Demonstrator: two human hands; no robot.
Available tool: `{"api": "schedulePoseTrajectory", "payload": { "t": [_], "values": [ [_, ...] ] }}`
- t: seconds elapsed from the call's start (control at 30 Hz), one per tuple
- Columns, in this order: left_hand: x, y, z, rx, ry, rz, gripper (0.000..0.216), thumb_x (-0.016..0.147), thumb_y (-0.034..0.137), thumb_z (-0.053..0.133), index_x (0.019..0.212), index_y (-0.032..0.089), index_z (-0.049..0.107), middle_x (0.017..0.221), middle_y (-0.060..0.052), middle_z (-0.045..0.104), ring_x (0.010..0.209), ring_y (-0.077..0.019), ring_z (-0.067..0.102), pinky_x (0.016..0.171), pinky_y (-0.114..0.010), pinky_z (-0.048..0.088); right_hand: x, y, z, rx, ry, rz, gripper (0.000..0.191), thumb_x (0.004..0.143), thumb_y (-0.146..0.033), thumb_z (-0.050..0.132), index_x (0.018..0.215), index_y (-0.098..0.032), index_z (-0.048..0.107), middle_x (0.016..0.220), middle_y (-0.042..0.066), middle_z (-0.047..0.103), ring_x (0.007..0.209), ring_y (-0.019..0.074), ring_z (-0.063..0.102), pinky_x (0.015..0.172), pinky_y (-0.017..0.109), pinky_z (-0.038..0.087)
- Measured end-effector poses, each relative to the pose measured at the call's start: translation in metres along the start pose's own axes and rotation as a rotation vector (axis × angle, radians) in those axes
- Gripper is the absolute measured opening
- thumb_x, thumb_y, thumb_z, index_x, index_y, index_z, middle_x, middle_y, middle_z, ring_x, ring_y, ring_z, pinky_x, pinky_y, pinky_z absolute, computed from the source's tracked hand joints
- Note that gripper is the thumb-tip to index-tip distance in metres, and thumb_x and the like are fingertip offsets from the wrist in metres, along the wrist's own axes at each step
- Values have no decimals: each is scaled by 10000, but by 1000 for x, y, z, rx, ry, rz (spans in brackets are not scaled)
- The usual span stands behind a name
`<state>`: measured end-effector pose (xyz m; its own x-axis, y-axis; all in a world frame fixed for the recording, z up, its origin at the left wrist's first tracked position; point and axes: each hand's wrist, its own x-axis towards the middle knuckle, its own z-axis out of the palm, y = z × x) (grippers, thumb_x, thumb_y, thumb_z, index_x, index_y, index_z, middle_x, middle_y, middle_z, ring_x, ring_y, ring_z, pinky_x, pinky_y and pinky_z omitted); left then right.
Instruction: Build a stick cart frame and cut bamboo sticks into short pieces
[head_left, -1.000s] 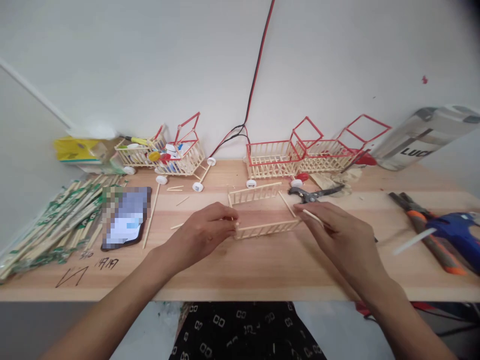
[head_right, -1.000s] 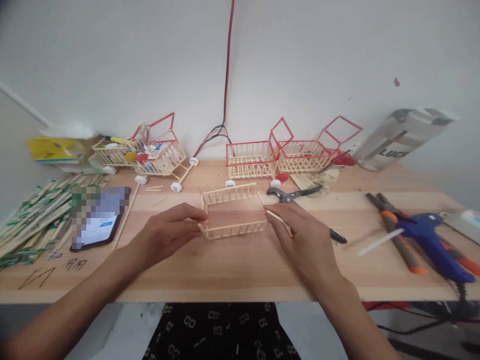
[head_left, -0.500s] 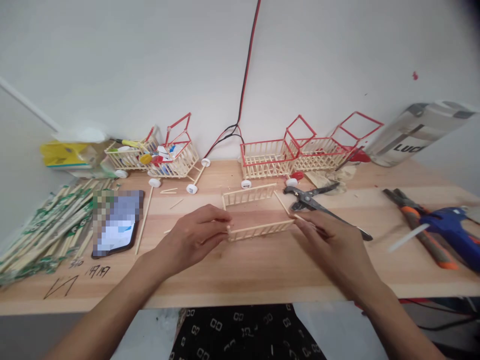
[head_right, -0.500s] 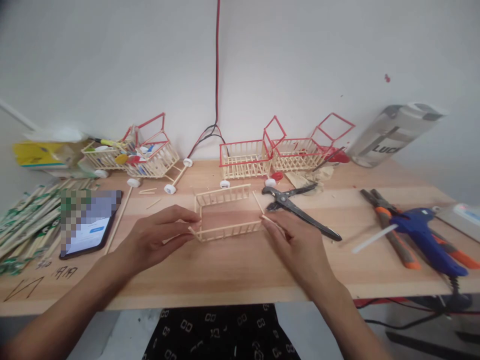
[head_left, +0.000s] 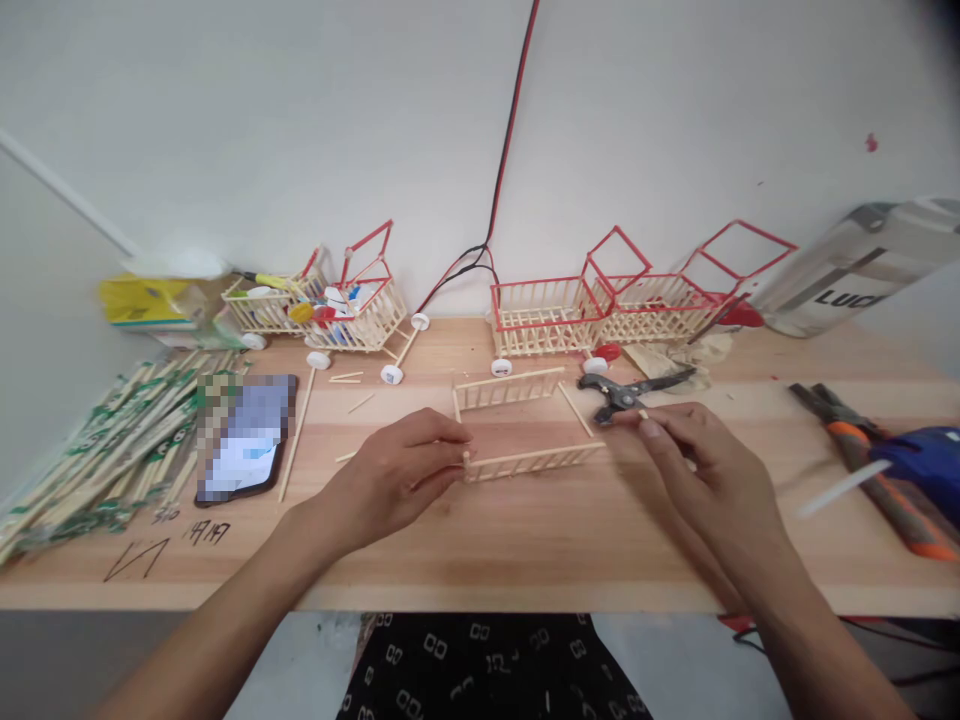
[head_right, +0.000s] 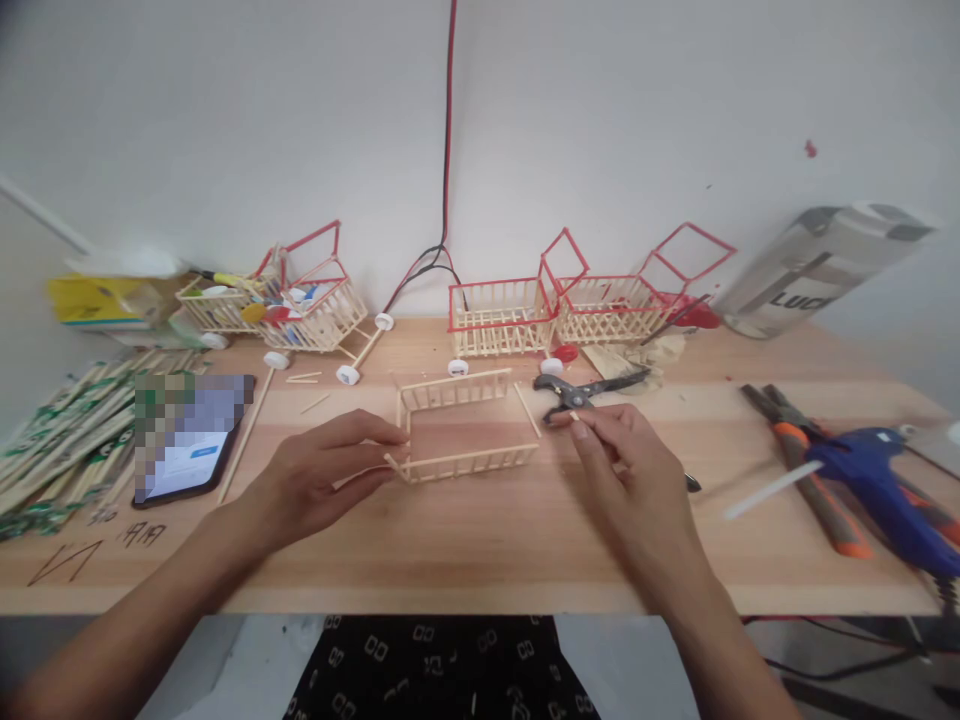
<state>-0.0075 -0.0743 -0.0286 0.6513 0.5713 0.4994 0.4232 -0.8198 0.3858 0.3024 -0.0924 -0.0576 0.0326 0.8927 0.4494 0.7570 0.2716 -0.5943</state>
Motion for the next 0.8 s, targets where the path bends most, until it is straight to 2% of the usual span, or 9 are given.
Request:
{"api": "schedulePoseTrajectory", "payload": {
  "t": [0.07,0.23,0.43,0.6,0.8],
  "values": [
    [-1,1,0,3,-5,-1,128,867,116,564,940,140,666,1017,-108,665,952,-172,626,796,-298,540,-1,0,-1,1,-5,6,244,932,-374,484,994,-257,688,928,36,647,870,207,619,759,328,446],
    [-4,4,-3,6,-14,6,153,868,96,557,969,141,662,1048,-105,657,973,-163,617,814,-288,531,5,-5,-3,73,-21,31,250,935,-391,462,916,-263,675,1136,27,674,1086,240,602,924,361,431],
    [-14,5,-10,9,-16,1,160,854,69,564,963,146,653,1058,-99,648,986,-160,605,819,-287,528,27,-18,5,234,-164,20,275,943,-420,423,853,-242,612,1338,63,582,1246,265,518,1031,413,369],
    [-18,3,-9,11,-13,-7,160,853,71,566,964,149,650,1076,-95,645,1013,-162,598,847,-295,524,39,-20,17,269,-324,-42,280,957,-407,384,819,-232,554,1415,81,507,1300,272,460,1003,430,383],
    [-16,3,-8,-20,-27,-26,184,871,90,550,1009,157,651,1075,-99,646,990,-163,598,829,-301,529,34,-21,24,269,-371,-63,282,974,-394,350,800,-231,502,1407,84,515,1313,266,445,977,403,387]
  ]
}}
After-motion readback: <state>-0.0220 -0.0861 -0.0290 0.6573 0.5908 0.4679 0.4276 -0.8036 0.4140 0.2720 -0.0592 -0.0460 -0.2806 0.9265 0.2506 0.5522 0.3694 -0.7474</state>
